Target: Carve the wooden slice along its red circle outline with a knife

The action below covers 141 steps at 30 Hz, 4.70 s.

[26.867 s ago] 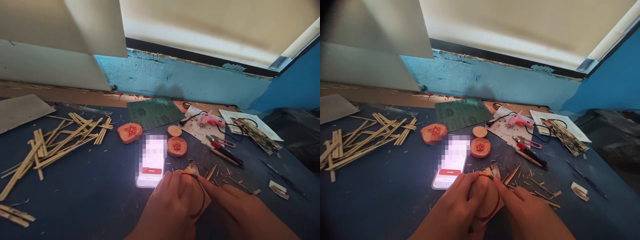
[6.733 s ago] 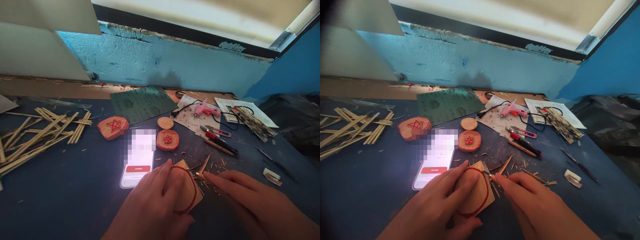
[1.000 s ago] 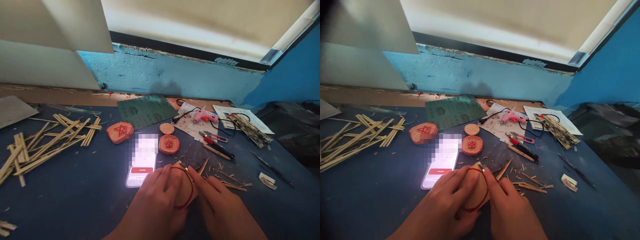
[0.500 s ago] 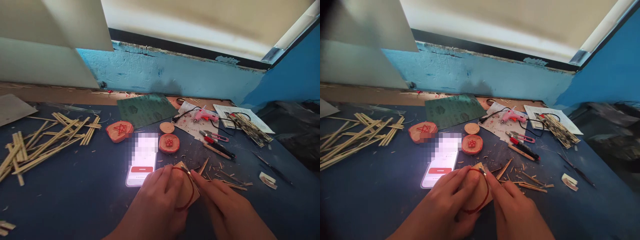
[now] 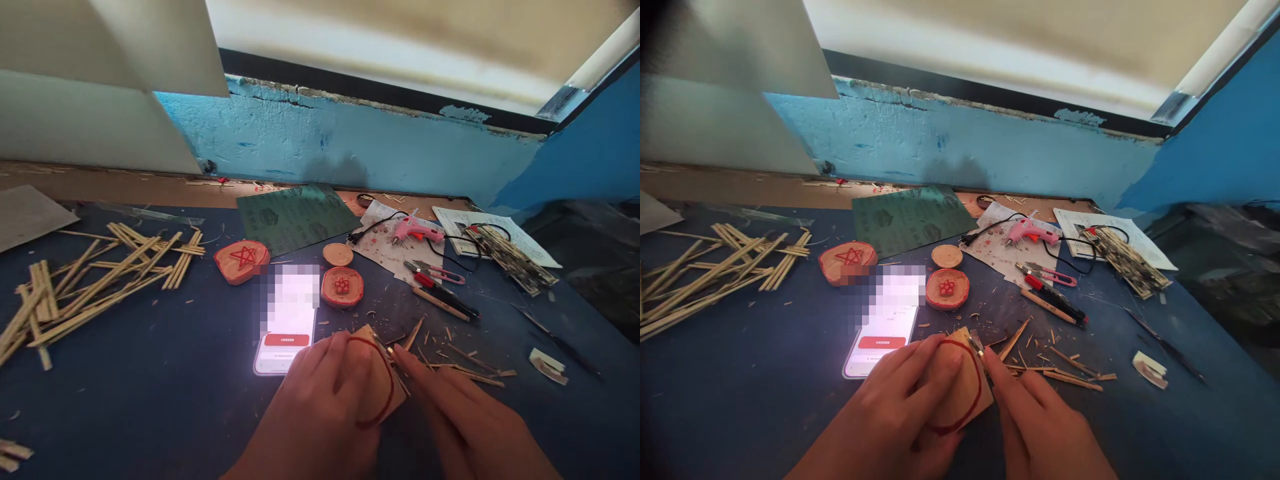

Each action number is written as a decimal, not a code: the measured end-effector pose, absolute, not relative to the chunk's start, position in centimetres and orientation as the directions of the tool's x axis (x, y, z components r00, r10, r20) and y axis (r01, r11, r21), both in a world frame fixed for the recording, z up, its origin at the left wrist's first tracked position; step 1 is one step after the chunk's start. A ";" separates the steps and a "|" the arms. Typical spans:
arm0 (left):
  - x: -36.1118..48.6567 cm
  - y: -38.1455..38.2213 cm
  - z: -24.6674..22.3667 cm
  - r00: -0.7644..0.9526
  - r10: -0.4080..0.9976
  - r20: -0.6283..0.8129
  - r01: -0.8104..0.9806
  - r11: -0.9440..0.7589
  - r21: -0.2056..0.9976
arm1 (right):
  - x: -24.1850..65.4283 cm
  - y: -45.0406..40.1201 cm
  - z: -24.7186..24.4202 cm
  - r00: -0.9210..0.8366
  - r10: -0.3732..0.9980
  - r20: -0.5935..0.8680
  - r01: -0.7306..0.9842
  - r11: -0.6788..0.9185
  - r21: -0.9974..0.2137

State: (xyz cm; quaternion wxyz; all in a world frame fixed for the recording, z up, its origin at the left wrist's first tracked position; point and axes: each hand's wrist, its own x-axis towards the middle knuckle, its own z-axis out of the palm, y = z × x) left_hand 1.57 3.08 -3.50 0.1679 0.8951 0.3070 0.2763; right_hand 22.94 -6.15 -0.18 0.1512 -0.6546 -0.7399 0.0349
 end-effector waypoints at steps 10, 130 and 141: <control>1.4 3.1 -3.4 0.661 0.620 0.423 0.449 -0.779 0.438 | 24.0 -7.0 -1.4 -0.122 0.982 0.147 0.960 0.154 -0.232; 0.2 3.6 -1.2 0.857 0.431 0.283 0.366 -0.895 0.253 | 22.1 -5.8 1.3 -0.082 0.985 0.155 0.946 0.125 -0.298; 0.4 3.0 -3.8 0.748 0.561 0.354 0.457 -0.823 0.338 | 21.7 -5.4 2.4 -0.186 0.960 0.209 0.972 0.211 -0.107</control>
